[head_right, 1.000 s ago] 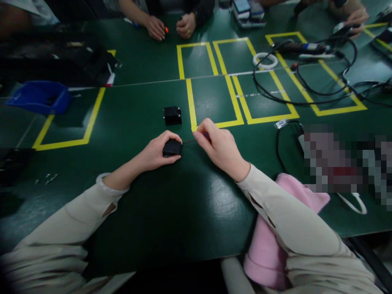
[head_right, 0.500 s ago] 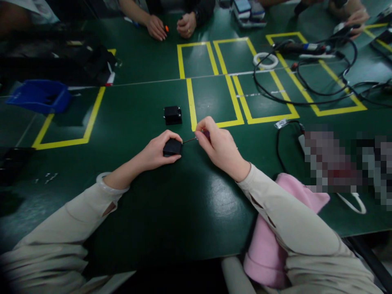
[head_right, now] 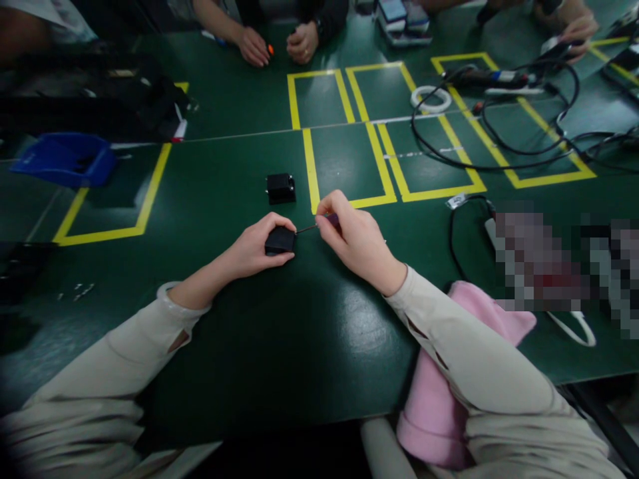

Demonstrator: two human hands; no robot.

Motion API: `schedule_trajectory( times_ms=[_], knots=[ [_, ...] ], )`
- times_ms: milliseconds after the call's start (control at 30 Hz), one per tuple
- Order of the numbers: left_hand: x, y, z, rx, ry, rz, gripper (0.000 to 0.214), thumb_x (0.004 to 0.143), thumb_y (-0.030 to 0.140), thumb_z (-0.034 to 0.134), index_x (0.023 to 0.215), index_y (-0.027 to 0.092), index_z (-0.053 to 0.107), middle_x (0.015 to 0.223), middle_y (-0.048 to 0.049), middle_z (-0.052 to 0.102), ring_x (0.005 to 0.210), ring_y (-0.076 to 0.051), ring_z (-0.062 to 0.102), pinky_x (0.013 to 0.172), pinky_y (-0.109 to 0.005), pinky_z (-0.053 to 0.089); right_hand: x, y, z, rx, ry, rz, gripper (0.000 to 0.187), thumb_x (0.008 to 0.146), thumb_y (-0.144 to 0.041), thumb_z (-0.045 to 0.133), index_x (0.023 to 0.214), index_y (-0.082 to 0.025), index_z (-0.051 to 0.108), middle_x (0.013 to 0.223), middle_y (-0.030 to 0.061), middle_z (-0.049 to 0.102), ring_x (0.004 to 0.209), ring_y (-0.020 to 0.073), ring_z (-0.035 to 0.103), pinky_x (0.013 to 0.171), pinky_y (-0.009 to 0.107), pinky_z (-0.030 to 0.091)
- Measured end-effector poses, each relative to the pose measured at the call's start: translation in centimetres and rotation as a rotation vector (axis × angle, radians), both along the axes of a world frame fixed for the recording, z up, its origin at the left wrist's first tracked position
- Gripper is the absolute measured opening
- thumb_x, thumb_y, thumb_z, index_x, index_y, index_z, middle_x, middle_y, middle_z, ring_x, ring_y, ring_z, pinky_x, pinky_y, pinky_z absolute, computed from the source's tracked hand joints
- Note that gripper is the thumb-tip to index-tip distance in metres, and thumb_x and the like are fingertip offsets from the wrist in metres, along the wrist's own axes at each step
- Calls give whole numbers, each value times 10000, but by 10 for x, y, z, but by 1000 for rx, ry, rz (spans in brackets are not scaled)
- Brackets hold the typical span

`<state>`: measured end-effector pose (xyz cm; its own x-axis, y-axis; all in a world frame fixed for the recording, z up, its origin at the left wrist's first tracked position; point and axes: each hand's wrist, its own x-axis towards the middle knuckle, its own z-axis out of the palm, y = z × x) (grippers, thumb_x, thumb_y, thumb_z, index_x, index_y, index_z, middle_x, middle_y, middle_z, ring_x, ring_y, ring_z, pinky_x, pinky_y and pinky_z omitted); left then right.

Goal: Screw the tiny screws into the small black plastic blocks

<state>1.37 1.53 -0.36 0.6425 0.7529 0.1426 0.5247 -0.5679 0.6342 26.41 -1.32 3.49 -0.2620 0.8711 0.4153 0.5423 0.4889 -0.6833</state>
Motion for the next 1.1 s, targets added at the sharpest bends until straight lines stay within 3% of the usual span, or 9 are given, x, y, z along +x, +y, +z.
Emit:
schedule_trajectory(
  times_ms=[133, 300, 533, 700, 867, 1100],
  knots=[
    [-1, 0, -1, 3, 5, 0, 405, 846, 291, 702, 1196, 212, 515, 1198, -65, 598, 1078, -234, 616, 933, -365, 499, 1, 1, 0, -6, -2, 0, 145, 965, -288, 560, 853, -227, 490, 667, -51, 529, 540, 102, 524, 579, 257, 370],
    [-1, 0, 0, -2, 7, -10, 405, 859, 294, 693, 1215, 213, 516, 1215, -72, 601, 1107, -240, 614, 962, -375, 494, 0, 0, 1, -2, 4, 19, 18, 953, -227, 533, 958, -224, 515, 765, -30, 564, 616, 111, 576, 630, 255, 412],
    [0, 0, 1, -12, 11, -10, 378, 864, 305, 685, 1195, 206, 532, 1203, -70, 602, 1099, -240, 613, 960, -376, 495, 1, -1, 0, -23, -27, 14, 113, 976, -282, 547, 891, -222, 503, 687, -46, 554, 550, 99, 528, 585, 249, 367],
    [0, 0, 0, 1, -2, -14, 377, 868, 289, 692, 1200, 202, 536, 1199, -64, 602, 1100, -231, 612, 964, -359, 488, 0, -2, -1, 14, -28, 14, 59, 958, -229, 518, 1012, -207, 527, 812, -4, 595, 679, 124, 603, 650, 249, 419],
    [-1, 0, -1, 7, -1, -19, 386, 872, 285, 699, 1212, 202, 536, 1202, -64, 600, 1098, -230, 611, 957, -357, 489, 1, -3, 1, 7, -133, -19, 108, 970, -302, 540, 921, -205, 537, 771, 6, 606, 652, 134, 578, 618, 261, 380],
    [0, -1, 1, 14, -11, -26, 371, 875, 273, 694, 1203, 201, 539, 1187, -60, 604, 1102, -227, 613, 968, -358, 489, 0, -4, 1, 29, -117, -8, 58, 956, -244, 515, 990, -202, 536, 852, 26, 634, 709, 142, 613, 644, 256, 412]
  ],
)
